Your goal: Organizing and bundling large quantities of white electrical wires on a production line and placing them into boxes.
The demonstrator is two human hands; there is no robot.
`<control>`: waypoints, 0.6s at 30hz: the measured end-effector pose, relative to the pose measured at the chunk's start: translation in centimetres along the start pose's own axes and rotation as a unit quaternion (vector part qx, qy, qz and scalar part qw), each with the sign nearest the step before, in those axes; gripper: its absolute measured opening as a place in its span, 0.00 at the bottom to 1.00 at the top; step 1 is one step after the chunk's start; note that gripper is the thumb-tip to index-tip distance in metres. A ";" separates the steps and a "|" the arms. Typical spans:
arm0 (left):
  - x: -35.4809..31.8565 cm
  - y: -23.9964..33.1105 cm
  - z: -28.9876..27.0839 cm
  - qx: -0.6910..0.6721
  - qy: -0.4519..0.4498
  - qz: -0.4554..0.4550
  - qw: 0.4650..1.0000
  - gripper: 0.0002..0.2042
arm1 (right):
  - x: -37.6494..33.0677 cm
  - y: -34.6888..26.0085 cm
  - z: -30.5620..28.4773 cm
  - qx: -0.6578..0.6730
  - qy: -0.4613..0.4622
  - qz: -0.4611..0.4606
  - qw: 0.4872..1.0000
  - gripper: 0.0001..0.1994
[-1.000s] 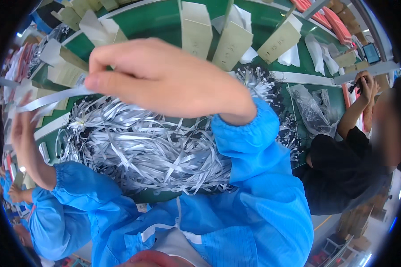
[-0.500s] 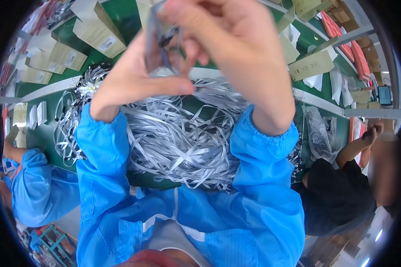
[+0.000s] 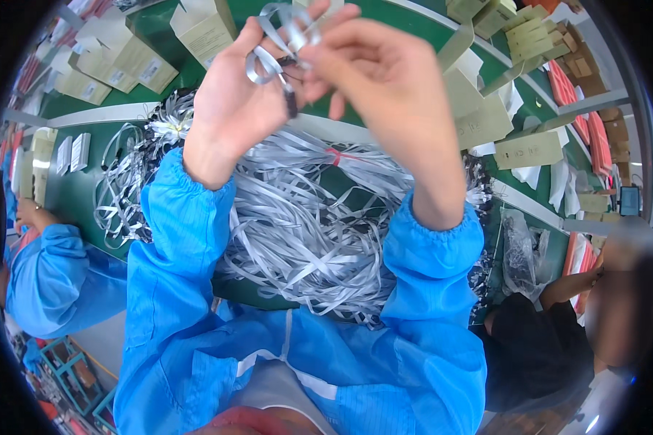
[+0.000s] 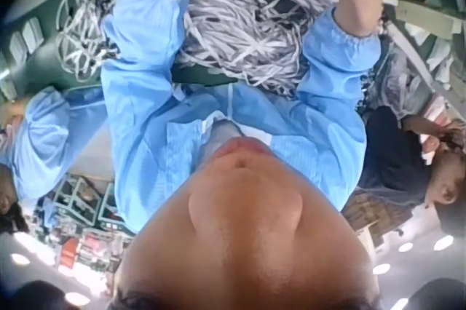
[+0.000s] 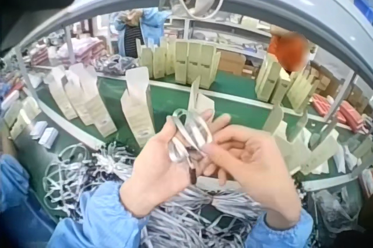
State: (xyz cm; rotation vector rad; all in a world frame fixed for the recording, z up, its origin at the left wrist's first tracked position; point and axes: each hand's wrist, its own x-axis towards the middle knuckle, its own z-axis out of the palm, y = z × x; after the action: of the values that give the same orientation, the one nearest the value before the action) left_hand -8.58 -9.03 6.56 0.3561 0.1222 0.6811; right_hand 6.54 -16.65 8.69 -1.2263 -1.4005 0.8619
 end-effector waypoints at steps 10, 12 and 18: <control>-1.1 1.8 -0.3 0.115 0.090 0.021 0.989 0.37 | -0.6 -2.0 4.3 -0.099 0.190 -0.119 0.970 0.10; -1.6 1.1 0.9 0.194 0.060 0.009 0.979 0.40 | -0.1 -3.2 6.2 0.047 0.241 -0.082 0.966 0.12; -1.5 -0.7 1.0 0.544 0.138 0.098 0.822 0.47 | -1.0 -1.4 3.7 0.036 0.059 -0.088 0.994 0.09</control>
State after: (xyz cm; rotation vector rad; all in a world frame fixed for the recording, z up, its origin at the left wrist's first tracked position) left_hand -9.12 -10.73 7.24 1.3902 0.7805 0.8154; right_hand 2.57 -17.54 8.97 -1.0648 -1.3487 0.7008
